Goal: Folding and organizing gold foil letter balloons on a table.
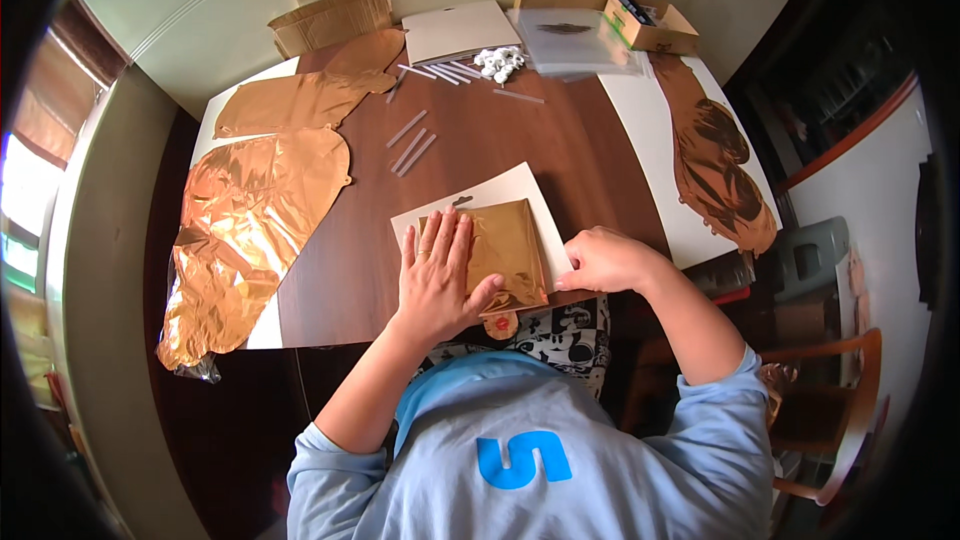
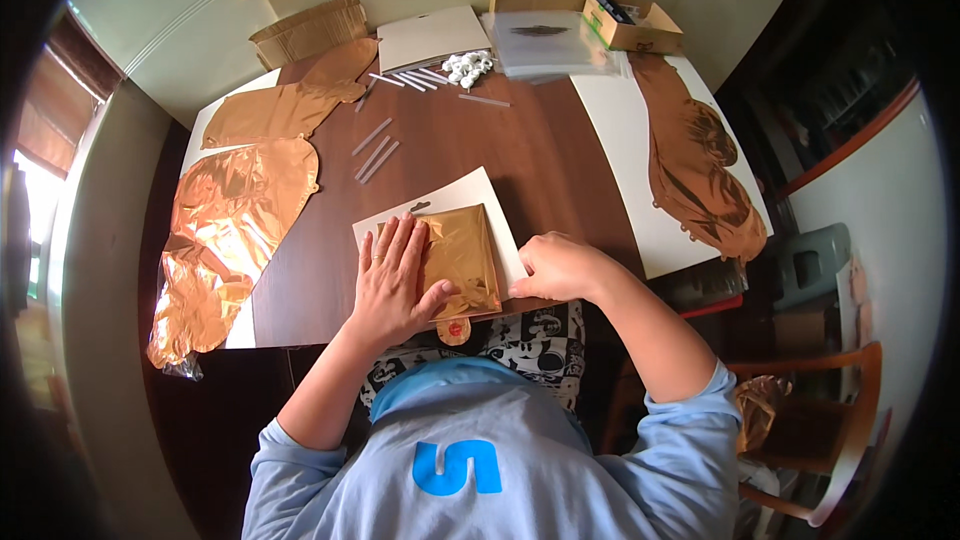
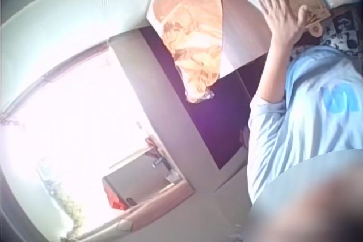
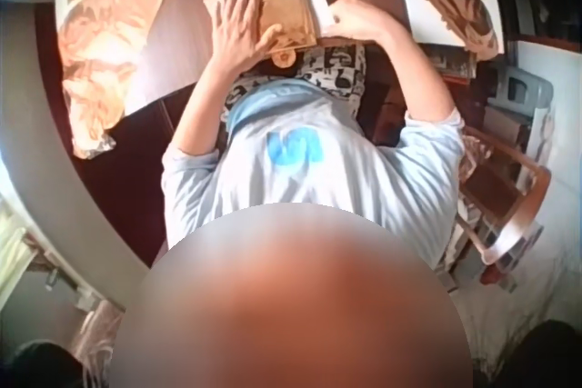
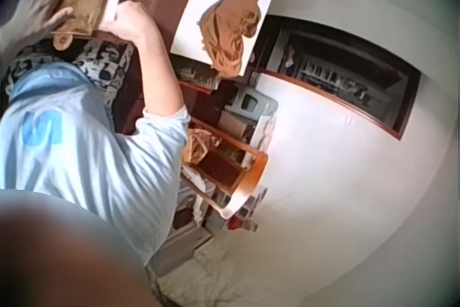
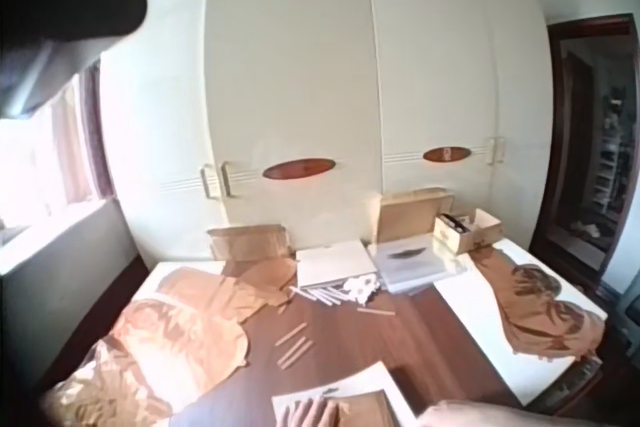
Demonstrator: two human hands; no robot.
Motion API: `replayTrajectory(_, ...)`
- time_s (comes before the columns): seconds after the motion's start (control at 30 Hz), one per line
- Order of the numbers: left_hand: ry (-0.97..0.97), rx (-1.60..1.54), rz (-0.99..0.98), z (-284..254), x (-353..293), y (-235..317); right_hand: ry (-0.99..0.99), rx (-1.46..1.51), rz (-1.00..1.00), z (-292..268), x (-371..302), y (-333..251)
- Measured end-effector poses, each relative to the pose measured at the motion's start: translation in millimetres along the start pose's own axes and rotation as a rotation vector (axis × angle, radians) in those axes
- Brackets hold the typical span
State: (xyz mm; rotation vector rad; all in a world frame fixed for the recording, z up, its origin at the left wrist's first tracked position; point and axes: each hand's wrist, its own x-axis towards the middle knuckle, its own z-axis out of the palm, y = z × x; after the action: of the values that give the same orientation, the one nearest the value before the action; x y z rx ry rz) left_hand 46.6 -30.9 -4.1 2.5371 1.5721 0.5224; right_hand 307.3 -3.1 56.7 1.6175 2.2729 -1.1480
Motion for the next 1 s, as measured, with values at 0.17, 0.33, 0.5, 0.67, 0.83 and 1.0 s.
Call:
replayTrajectory(0.17,0.043,-0.016,-0.038,-1.0,3.5,0.2,0.496,-0.345,0.120,0.1,-2.3,-14.2)
replayTrajectory(0.33,0.036,-0.260,-0.082,-18.5,14.4,-16.0,0.759,-0.204,-0.457,15.3,35.2,-28.5)
replayTrajectory(0.5,-0.001,-1.010,-0.322,-31.4,18.8,-51.7,0.555,-0.414,-0.528,28.2,90.4,-17.5)
replayTrajectory(0.67,-0.016,-1.093,-0.399,-29.6,11.5,-52.4,0.537,-0.476,-0.590,17.0,98.3,-13.4)
replayTrajectory(0.83,0.175,-0.453,0.002,-16.4,2.5,-37.9,0.552,-0.405,-0.595,17.7,86.2,-9.2)
replayTrajectory(1.0,0.101,-0.432,0.137,-21.2,11.4,-36.1,0.607,-0.474,-0.494,28.8,65.0,-4.4)
